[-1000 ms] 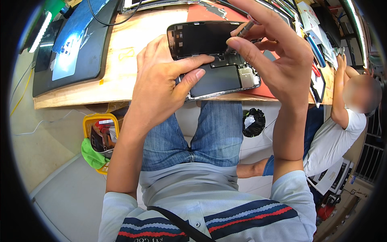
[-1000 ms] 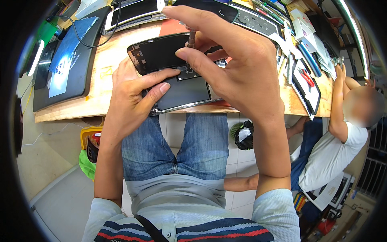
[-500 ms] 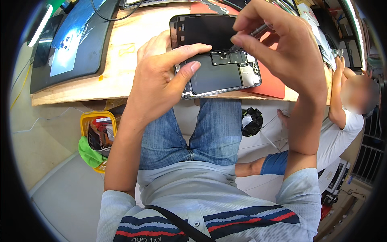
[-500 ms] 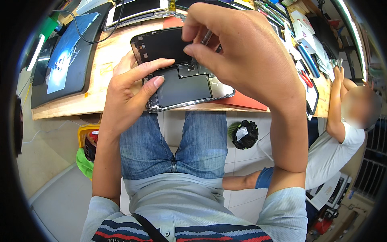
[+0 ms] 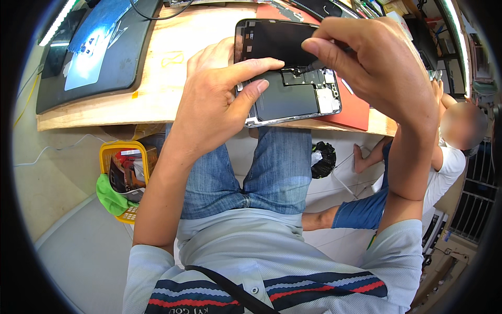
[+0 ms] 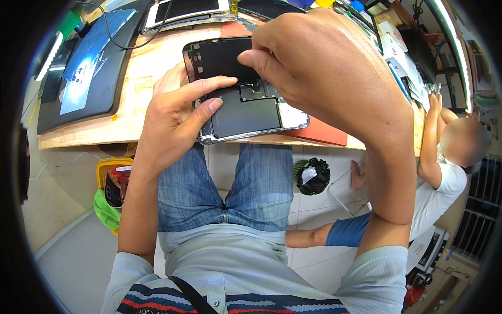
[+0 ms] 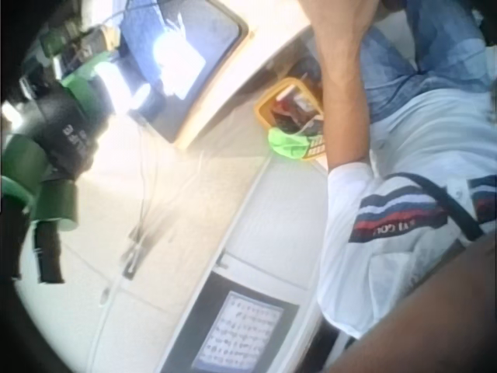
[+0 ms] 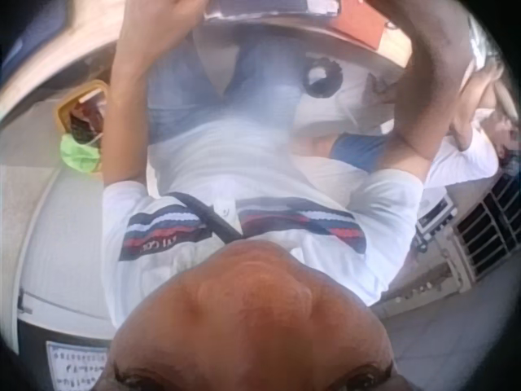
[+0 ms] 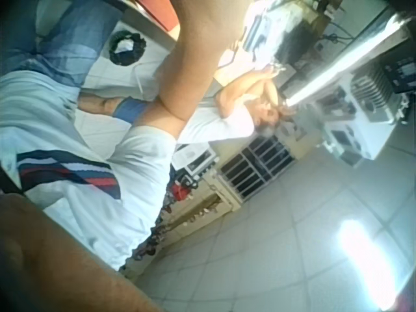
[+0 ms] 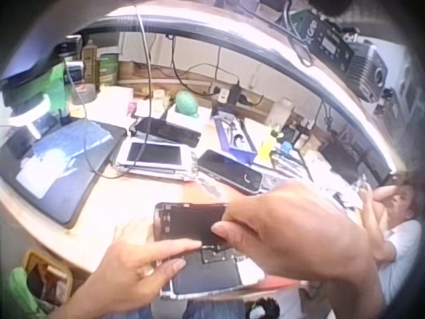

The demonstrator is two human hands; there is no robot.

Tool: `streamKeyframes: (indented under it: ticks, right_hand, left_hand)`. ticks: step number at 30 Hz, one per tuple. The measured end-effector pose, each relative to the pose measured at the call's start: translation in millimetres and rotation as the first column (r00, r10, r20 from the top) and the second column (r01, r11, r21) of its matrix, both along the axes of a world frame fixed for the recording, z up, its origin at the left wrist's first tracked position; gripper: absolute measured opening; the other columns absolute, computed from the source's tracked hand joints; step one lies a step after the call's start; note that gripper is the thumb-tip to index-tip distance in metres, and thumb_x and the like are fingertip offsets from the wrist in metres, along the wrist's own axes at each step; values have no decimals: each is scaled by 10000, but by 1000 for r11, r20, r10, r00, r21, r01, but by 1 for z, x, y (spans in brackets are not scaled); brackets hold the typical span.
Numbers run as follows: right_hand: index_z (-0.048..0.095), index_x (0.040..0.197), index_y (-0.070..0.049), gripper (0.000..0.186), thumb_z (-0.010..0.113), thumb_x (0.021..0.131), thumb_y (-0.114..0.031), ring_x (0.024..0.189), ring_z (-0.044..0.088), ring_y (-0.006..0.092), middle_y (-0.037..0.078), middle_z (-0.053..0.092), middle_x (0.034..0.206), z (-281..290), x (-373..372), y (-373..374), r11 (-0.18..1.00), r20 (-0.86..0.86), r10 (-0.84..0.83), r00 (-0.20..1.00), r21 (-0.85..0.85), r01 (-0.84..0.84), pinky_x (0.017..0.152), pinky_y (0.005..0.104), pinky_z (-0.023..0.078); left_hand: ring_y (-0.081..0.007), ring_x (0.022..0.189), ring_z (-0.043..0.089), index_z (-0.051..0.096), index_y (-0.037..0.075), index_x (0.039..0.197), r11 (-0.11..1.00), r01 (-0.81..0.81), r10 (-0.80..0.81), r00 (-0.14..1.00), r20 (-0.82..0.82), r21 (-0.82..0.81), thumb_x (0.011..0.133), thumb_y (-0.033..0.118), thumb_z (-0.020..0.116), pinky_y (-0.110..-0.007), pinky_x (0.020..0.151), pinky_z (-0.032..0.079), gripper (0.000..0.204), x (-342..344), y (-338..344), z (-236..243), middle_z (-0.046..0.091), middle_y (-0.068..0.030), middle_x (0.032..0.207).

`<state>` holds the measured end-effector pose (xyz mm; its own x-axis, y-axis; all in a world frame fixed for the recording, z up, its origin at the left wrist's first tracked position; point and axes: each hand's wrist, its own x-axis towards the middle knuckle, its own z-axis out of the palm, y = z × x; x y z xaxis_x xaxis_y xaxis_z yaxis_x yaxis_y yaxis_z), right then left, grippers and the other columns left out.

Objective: The person uses a screwdriver to remove screws from the internal frame of a disassembled smartphone. They then reassemble the device by closing the screen and back cover, and finally power it on to verify functionality.

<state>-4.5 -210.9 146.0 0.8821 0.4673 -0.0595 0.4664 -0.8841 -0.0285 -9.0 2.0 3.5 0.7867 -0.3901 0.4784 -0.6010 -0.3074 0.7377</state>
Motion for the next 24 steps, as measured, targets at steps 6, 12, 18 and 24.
streamKeyframes:
  ticks: [6, 12, 18, 24]
  right_hand:
    - [700, 979, -54, 129, 723, 946, -177, 611, 613, 159, 38, 617, 655, -14, 1, -2, 939, 145, 150, 978, 289, -187, 563, 276, 471]
    - [691, 1007, -53, 165, 760, 891, -148, 782, 678, 127, 56, 698, 847, -13, 2, -4, 965, -43, -47, 998, 257, 57, 580, 276, 487]
    - [675, 1026, -16, 200, 676, 831, -65, 752, 699, 304, 129, 702, 812, -7, 2, -8, 959, 87, 122, 989, 245, -140, 703, 394, 539]
    - [677, 1011, -42, 165, 732, 860, -7, 880, 702, 120, 10, 726, 969, -15, 1, -17, 928, -2, 151, 989, 344, -141, 614, 253, 508]
  left_hand:
    - [-352, 1070, 596, 769, 156, 1164, 1000, -10, 10, 1000, 7, 22, 889, 151, 705, -468, 1000, 393, 282, -2, 1, 1, 671, -145, 1105]
    - [-321, 1014, 604, 777, 117, 1168, 999, -11, 7, 997, 76, 48, 872, 93, 740, -424, 920, 449, 299, 0, 1, 1, 688, -145, 1076]
    - [-337, 1061, 589, 773, 161, 1138, 1000, -5, 5, 1000, 8, 19, 885, 154, 710, -474, 994, 388, 260, -1, 0, -1, 662, -127, 1068]
    - [-337, 1063, 588, 776, 160, 1128, 999, -11, 11, 1000, 11, 33, 884, 161, 714, -474, 1004, 385, 252, -1, 0, -1, 658, -128, 1083]
